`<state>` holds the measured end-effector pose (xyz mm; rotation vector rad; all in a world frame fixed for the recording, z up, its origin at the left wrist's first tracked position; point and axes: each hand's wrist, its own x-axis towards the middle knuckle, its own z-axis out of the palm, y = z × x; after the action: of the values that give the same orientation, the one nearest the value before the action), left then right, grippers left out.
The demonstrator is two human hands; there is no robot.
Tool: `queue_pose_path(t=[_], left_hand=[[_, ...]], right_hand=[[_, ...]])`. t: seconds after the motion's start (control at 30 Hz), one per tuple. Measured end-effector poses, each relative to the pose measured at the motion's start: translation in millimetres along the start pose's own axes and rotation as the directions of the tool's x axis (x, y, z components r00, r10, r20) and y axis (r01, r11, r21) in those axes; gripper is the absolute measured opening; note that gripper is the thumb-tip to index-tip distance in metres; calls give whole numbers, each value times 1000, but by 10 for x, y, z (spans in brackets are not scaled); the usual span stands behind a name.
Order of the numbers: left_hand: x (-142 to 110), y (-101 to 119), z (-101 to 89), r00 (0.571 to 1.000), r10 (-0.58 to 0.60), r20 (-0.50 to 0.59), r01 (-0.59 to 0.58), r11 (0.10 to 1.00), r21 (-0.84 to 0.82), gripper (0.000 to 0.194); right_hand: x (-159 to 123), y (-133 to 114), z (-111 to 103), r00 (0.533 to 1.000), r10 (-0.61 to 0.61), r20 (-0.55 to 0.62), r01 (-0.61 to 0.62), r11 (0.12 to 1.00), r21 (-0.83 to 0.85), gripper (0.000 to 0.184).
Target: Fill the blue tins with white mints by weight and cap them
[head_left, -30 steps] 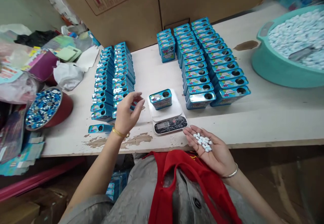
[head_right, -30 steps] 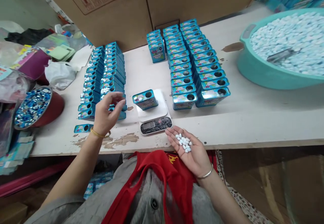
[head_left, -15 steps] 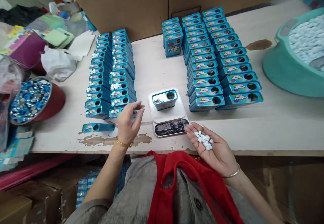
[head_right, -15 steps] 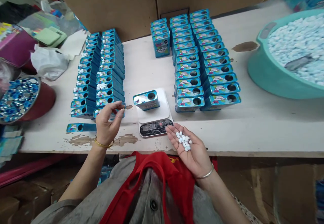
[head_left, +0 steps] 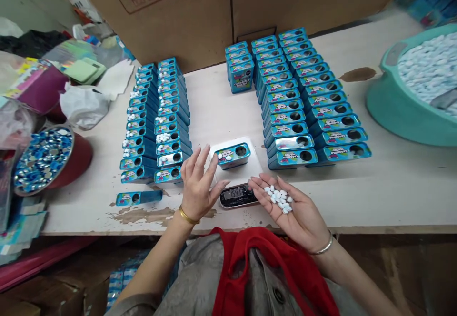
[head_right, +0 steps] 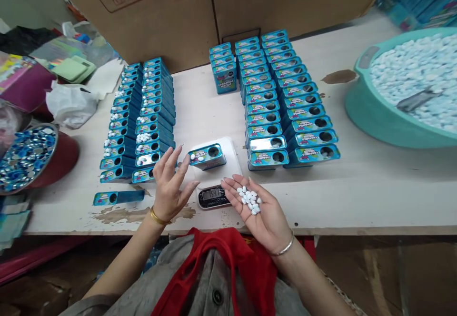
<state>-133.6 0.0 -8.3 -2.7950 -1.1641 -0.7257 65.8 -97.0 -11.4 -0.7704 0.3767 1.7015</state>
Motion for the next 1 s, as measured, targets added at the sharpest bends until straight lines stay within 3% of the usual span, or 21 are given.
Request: queue_pose_path(t=[0.17, 0.3, 0.47, 0.63, 0.77, 0.83, 0.93, 1.0], left_hand=[[159, 115, 35, 999, 36, 28, -37, 998, 43, 47], [344, 233, 123, 995, 74, 73, -75, 997, 3, 40], [440, 318, 71, 998, 17, 62, -9, 992, -129, 33], [390, 416, -75, 956, 111, 272, -41, 967, -251, 17], [386, 487, -138, 931, 154, 332, -60, 959, -278, 15], [427, 479, -149, 942, 151, 300, -57, 952, -301, 14], [560, 389, -128, 987, 59, 149, -18, 964, -266, 11], [668, 287, -99, 995, 28, 97, -6, 975, -222, 11]], right_hand=[[33, 46, 40, 999, 28, -15, -28, 999, 19, 27], [62, 63, 105, 998, 37, 44, -38, 999, 23, 31], [79, 58, 179, 990, 27, 139, -33, 999, 39, 35], [61, 44, 252, 986, 51, 158, -63, 995, 72, 40], [44, 56, 263, 981, 75, 178, -89, 993, 72, 40], [45, 59, 255, 979, 74, 190, -90, 993, 75, 40], [56, 49, 240, 973, 64, 220, -81, 994, 69, 40], [62, 33, 220, 973, 66, 222, -81, 995, 59, 40]])
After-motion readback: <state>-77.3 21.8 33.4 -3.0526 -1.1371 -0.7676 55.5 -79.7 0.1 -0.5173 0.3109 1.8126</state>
